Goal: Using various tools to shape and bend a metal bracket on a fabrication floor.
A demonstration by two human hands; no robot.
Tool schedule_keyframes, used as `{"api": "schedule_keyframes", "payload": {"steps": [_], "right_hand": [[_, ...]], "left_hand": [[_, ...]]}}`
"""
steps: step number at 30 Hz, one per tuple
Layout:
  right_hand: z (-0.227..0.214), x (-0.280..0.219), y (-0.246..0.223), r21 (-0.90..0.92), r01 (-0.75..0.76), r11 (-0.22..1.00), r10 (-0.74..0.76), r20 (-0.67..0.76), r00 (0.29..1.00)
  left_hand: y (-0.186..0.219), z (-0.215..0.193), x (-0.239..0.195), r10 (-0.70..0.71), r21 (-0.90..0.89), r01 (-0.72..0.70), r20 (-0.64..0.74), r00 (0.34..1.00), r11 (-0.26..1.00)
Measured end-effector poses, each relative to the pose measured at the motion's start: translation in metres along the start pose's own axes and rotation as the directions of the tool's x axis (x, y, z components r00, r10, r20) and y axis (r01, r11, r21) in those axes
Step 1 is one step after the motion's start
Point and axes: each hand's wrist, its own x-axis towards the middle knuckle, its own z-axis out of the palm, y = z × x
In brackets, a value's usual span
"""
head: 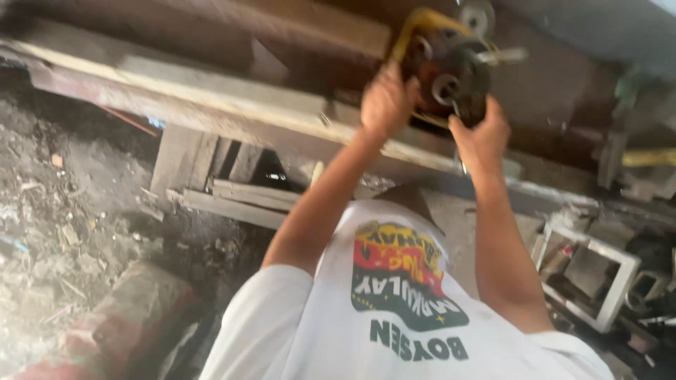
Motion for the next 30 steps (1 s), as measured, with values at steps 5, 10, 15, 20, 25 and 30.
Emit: {"api": "schedule_keyframes", "payload": {"steps": [5,10,15,20,25,30], "right_hand": [[0.016,0.015,-0.014,-0.097,-0.233,0.968,0.218,-0.144,0.965],[0.014,0.024,-0.039,-0.516,-0.175,0.838,0.088,-0.188,0.978],[0.054,0.074,-0.134,-0.436,0.303,0.847,-0.292,0.094,0.952],[0.149,0.129,-0.173,-0.378,0.554,0.741,-0.429,0.368,0.825],[0.182,0.143,-0.161,-0.425,0.568,0.705,-0.451,0.350,0.821],[0.175,0.148,-0.180,-0.452,0.516,0.728,-0.423,0.296,0.856]], "left_hand": [[0.009,0.016,0.005,0.202,-0.441,0.098,0.584,0.786,0.892],[-0.021,-0.082,0.031,0.350,-0.520,-0.062,0.479,0.805,0.852],[-0.134,-0.165,0.087,0.274,-0.301,-0.203,0.215,0.937,0.932],[-0.200,-0.188,0.148,0.340,0.244,-0.439,0.358,0.870,0.865],[-0.241,-0.163,0.218,-0.150,-0.337,0.164,0.067,0.986,0.927],[-0.352,-0.051,0.332,-0.719,-0.645,0.535,-0.035,0.694,0.547]]}}
